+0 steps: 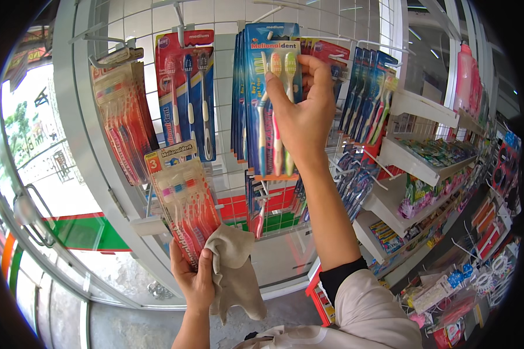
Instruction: The person wipes the packaging of toothbrushes and other items on a store shelf using a cloth. They handle multiple packages one at a time, wipe them, and return them to the shelf. The person also moves a shopping basket and a cardboard box on the floor.
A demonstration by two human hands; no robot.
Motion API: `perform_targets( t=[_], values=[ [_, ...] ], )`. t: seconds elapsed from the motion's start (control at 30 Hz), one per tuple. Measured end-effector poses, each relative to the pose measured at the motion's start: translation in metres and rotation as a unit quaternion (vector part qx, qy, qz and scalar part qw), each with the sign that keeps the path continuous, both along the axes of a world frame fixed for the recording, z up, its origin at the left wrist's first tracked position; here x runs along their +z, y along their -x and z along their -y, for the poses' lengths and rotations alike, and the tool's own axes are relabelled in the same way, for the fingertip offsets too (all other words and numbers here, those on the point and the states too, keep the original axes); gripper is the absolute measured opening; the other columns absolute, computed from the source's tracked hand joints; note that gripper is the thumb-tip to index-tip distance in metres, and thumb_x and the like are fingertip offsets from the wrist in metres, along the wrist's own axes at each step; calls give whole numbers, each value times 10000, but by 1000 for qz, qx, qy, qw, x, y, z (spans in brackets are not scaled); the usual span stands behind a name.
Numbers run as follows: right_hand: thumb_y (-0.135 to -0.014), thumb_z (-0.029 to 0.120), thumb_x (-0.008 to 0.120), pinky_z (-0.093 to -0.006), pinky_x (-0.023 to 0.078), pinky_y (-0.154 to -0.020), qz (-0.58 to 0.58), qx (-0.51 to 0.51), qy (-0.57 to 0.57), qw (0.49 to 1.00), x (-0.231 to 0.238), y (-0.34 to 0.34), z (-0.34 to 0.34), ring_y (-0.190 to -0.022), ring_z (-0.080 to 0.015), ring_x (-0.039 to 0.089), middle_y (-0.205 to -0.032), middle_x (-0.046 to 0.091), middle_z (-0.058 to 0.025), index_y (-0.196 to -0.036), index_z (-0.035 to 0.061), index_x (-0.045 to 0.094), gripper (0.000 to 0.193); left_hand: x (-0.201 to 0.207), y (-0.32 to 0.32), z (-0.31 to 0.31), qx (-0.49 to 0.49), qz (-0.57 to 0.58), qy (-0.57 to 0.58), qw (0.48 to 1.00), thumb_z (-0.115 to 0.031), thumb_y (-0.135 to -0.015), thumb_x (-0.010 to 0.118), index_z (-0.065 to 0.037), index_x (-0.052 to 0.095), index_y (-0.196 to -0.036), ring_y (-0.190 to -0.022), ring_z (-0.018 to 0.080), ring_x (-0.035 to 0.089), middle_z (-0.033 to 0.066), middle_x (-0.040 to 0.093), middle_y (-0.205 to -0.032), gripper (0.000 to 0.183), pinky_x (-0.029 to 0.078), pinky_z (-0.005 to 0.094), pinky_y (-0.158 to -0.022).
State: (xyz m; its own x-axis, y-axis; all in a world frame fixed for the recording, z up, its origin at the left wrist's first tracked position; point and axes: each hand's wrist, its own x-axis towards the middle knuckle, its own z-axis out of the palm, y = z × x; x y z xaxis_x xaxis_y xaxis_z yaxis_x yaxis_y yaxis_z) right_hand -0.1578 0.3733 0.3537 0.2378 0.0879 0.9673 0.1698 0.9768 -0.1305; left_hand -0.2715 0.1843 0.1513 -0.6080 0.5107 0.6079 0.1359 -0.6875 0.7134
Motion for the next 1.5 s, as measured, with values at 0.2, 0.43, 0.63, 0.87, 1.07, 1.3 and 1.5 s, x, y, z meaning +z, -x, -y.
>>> perform_targets(
  t=[0.2,0.43,0.63,0.87,1.07,1.3,1.5],
  values=[
    [-767,110,757,-333,512,-699,-34,21,-43,998,8,-5,7,-802,-231,618,-939,601,-119,-1085,1,560,389,0,3,3,4,-2,2,1000,-59,-940,604,34,427,-1302,-1047,143,565,92,584,-1182,414,447,279,-917],
    [-817,137,746,-270,492,-621,-64,49,-36,996,-17,-48,13,-727,-128,605,-894,643,-61,-1149,11,579,393,-4,1,-2,22,-1,-10,1000,-72,-942,608,27,421,-1320,-1036,135,562,81,579,-1174,433,451,272,-902],
    [-895,231,686,-300,502,-706,-130,-175,64,974,-18,-152,-27,-804,-158,661,-926,687,-92,-1216,10,582,404,-2,-3,-5,3,2,2,1000,-100,-952,606,23,426,-1309,-1015,127,556,75,577,-1149,418,447,266,-894],
    [-917,335,642,-375,499,-819,-93,-260,98,956,5,-208,-80,-969,-279,664,-1087,681,-155,-1243,66,583,426,0,-13,-19,9,-7,-2,1000,-114,-957,604,20,423,-1304,-1026,132,548,79,571,-1170,413,441,269,-902],
    [-935,382,610,-406,485,-893,-79,-266,95,956,4,-209,-102,-1038,-339,643,-1127,663,-189,-1247,83,567,434,1,-17,-24,-12,-8,-4,1000,-96,-965,586,19,421,-1312,-1040,134,559,88,578,-1197,401,445,273,-910],
    [-923,331,629,-376,501,-853,-80,-152,138,975,4,-213,-110,-1001,-281,666,-1080,689,-163,-1241,66,605,415,2,-25,-27,-11,-4,-4,1000,-91,-965,585,16,425,-1311,-1042,134,562,90,586,-1199,397,443,268,-910],
    [-909,300,634,-381,501,-892,-67,-194,134,969,4,-217,-115,-1001,-284,668,-1061,696,-168,-1211,30,627,405,1,-25,-25,-12,-12,-1,1000,-93,-965,585,14,430,-1305,-1033,131,562,87,587,-1190,389,442,266,-904]
  ],
)
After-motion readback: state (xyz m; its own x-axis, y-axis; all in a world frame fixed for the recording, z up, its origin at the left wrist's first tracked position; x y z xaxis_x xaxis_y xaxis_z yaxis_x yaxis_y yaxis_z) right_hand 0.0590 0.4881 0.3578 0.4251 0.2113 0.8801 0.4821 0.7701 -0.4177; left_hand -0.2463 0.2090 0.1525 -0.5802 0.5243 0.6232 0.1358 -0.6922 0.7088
